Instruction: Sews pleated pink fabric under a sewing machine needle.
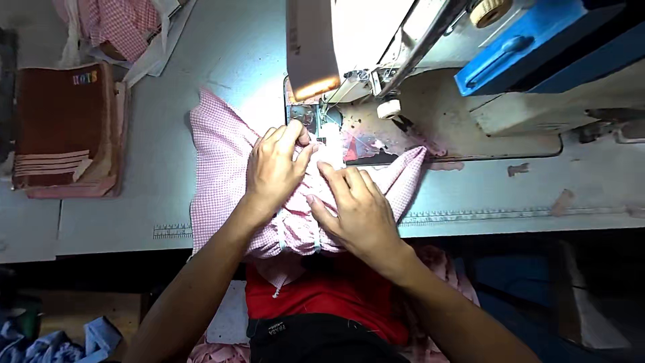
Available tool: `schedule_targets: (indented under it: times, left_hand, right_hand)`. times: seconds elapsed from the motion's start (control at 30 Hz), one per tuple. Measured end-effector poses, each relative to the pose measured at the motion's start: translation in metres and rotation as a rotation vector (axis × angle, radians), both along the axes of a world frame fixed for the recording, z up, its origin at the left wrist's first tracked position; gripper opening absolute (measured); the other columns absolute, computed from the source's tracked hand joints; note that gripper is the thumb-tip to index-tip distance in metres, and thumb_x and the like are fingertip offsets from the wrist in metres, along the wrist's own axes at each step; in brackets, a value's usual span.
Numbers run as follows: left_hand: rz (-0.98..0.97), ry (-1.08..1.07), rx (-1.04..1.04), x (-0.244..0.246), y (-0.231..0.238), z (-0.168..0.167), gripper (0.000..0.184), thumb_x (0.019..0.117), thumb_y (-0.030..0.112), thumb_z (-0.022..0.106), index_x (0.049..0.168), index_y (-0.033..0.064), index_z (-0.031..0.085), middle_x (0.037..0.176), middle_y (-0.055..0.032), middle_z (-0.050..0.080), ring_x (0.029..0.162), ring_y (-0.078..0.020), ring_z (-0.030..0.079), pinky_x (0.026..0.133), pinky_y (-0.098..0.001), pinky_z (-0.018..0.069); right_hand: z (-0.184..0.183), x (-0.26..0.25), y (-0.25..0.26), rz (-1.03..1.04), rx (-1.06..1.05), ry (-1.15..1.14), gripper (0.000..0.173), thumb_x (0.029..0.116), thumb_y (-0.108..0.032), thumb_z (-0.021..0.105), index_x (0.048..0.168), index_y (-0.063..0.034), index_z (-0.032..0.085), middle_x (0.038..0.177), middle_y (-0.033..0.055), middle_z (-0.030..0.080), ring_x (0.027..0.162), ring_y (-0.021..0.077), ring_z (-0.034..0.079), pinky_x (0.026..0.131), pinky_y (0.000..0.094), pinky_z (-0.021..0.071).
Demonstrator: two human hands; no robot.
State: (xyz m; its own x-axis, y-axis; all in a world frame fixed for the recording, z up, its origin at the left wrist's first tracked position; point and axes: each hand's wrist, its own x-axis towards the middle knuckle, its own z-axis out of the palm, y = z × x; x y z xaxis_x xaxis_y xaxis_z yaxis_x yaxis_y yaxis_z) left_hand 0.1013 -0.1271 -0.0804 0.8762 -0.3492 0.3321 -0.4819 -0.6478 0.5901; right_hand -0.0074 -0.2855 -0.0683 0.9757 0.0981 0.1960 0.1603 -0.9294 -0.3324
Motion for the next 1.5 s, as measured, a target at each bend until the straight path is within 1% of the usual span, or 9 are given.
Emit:
schedule_targets:
  times: [0.13, 0.27, 0.37, 0.5, 0.93, 1.13, 1.23, 1.37, 1.5]
  left_hand:
    - [-0.036, -0.019, 0.031, 0.002, -0.007, -0.001, 0.018, 0.0995, 0.029, 0.066, 0.109, 0.0193, 0.078, 0.092, 0.0014, 0.070, 0.091, -0.0150, 0.065, 0.082, -0.0342, 0.0521]
    - [-0.055, 0.001, 0.068, -0.007, -0.005, 0.005, 0.017, 0.1000, 0.025, 0.067, 0.108, 0.0179, 0.080, 0.095, -0.0006, 0.070, 0.092, -0.0167, 0.064, 0.081, -0.0372, 0.0511]
    - [-0.034, 0.011, 0.111, -0.003, -0.012, 0.005, 0.018, 0.1003, 0.029, 0.067, 0.108, 0.0195, 0.080, 0.093, -0.0011, 0.067, 0.087, -0.0173, 0.062, 0.074, -0.0378, 0.0501]
    - [0.004, 0.001, 0.093, 0.001, -0.020, 0.002, 0.017, 0.0997, 0.029, 0.068, 0.104, 0.0179, 0.080, 0.096, -0.0011, 0.068, 0.092, -0.0173, 0.064, 0.079, -0.0370, 0.0515]
    - [0.000, -0.009, 0.089, 0.003, -0.021, 0.002, 0.016, 0.1000, 0.026, 0.067, 0.105, 0.0189, 0.081, 0.093, -0.0005, 0.067, 0.088, -0.0170, 0.061, 0.075, -0.0361, 0.0486]
    - [0.018, 0.002, 0.118, 0.007, -0.018, -0.001, 0.018, 0.0999, 0.032, 0.066, 0.105, 0.0256, 0.082, 0.095, 0.0035, 0.069, 0.088, -0.0139, 0.061, 0.075, -0.0344, 0.0484]
    - [-0.011, 0.002, 0.119, 0.005, -0.015, 0.000, 0.018, 0.0994, 0.032, 0.067, 0.106, 0.0260, 0.082, 0.100, 0.0015, 0.068, 0.092, -0.0160, 0.061, 0.077, -0.0362, 0.0487]
    - [-0.153, -0.007, 0.136, 0.001, -0.003, 0.003, 0.022, 0.1004, 0.033, 0.065, 0.110, 0.0246, 0.082, 0.133, 0.0012, 0.066, 0.115, -0.0200, 0.057, 0.096, -0.0409, 0.0451]
    - [-0.254, -0.092, 0.179, 0.000, 0.002, 0.004, 0.031, 0.0981, 0.041, 0.066, 0.118, 0.0217, 0.080, 0.133, 0.0062, 0.070, 0.117, -0.0156, 0.062, 0.095, -0.0355, 0.0474]
  right_hand:
    - [-0.002, 0.015, -0.006, -0.010, -0.105, -0.026, 0.060, 0.1002, -0.055, 0.049, 0.141, -0.0145, 0.064, 0.096, 0.0101, 0.062, 0.088, 0.0294, 0.059, 0.073, 0.0447, 0.0453]
    - [-0.007, 0.021, -0.007, -0.016, -0.130, -0.054, 0.057, 0.0987, -0.055, 0.050, 0.138, -0.0168, 0.067, 0.092, 0.0088, 0.062, 0.084, 0.0289, 0.058, 0.070, 0.0440, 0.0437]
    - [-0.007, 0.027, -0.012, -0.018, -0.136, -0.045, 0.056, 0.0993, -0.053, 0.050, 0.138, -0.0161, 0.067, 0.093, 0.0092, 0.062, 0.086, 0.0291, 0.059, 0.071, 0.0441, 0.0445]
    - [-0.006, 0.034, -0.017, -0.028, -0.123, -0.036, 0.054, 0.0988, -0.051, 0.051, 0.138, -0.0171, 0.067, 0.094, 0.0089, 0.061, 0.088, 0.0286, 0.058, 0.073, 0.0436, 0.0454]
    - [-0.007, 0.027, -0.015, -0.020, -0.162, -0.049, 0.053, 0.1008, -0.051, 0.050, 0.142, -0.0203, 0.064, 0.097, 0.0083, 0.061, 0.090, 0.0277, 0.057, 0.075, 0.0430, 0.0442]
    - [-0.005, 0.026, -0.012, -0.026, -0.171, -0.036, 0.053, 0.1002, -0.050, 0.050, 0.141, -0.0201, 0.065, 0.098, 0.0104, 0.060, 0.090, 0.0295, 0.057, 0.074, 0.0440, 0.0438]
    - [-0.003, 0.027, -0.016, -0.041, -0.142, -0.011, 0.055, 0.0982, -0.055, 0.051, 0.142, -0.0233, 0.065, 0.105, 0.0117, 0.061, 0.098, 0.0328, 0.058, 0.074, 0.0464, 0.0464]
    - [-0.003, 0.027, -0.024, -0.085, -0.061, 0.023, 0.064, 0.1000, -0.062, 0.042, 0.143, -0.0193, 0.062, 0.134, 0.0149, 0.061, 0.114, 0.0387, 0.057, 0.084, 0.0555, 0.0471]
    - [-0.001, 0.034, -0.036, -0.076, 0.067, 0.014, 0.042, 0.1087, -0.037, 0.043, 0.136, -0.0143, 0.066, 0.126, 0.0162, 0.063, 0.112, 0.0377, 0.060, 0.090, 0.0540, 0.0495]
